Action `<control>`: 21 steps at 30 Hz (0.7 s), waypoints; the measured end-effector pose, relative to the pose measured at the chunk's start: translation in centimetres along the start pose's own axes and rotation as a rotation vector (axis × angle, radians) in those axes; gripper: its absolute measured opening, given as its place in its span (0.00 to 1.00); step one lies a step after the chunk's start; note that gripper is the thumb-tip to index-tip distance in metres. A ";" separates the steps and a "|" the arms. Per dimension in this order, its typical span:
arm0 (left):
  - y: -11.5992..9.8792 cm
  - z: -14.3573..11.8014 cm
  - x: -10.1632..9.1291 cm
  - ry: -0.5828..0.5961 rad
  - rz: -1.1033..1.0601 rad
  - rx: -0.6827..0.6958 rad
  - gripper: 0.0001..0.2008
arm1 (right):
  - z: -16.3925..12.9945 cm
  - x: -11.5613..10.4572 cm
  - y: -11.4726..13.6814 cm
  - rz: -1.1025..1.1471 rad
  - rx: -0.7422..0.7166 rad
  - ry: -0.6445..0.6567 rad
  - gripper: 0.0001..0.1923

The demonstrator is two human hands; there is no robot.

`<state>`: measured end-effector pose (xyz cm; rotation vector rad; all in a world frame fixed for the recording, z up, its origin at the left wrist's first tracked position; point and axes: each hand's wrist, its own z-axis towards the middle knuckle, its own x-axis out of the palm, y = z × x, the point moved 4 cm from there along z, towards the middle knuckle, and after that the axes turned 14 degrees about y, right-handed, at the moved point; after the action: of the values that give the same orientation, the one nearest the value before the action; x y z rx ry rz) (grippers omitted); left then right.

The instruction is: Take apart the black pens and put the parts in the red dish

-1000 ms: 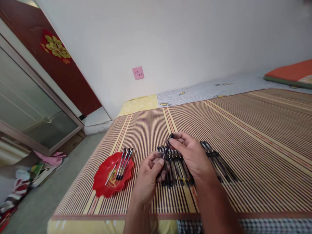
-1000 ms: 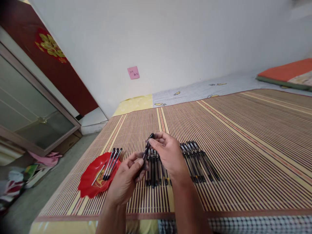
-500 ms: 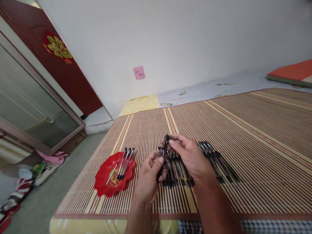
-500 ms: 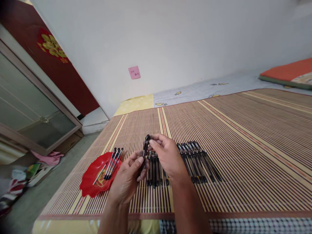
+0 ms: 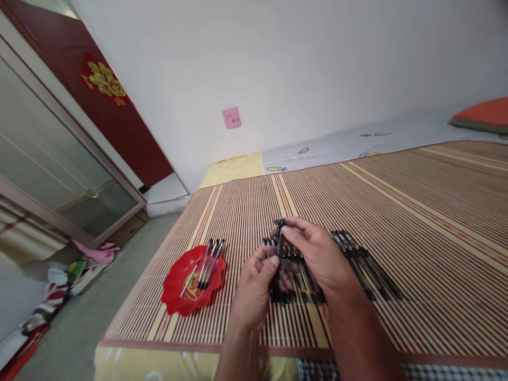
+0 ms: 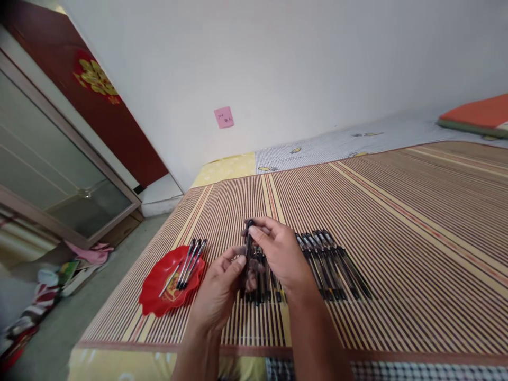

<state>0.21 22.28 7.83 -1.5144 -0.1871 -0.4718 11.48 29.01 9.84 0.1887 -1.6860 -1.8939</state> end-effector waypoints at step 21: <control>-4.7 -3.5 -11.0 -0.518 0.589 0.102 0.14 | 0.1 -1.5 -0.3 -0.006 -0.128 -0.142 0.12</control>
<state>-12.14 20.93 7.41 -1.4816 -0.1534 0.3990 12.54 29.90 9.20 0.0084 -1.6483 -2.0541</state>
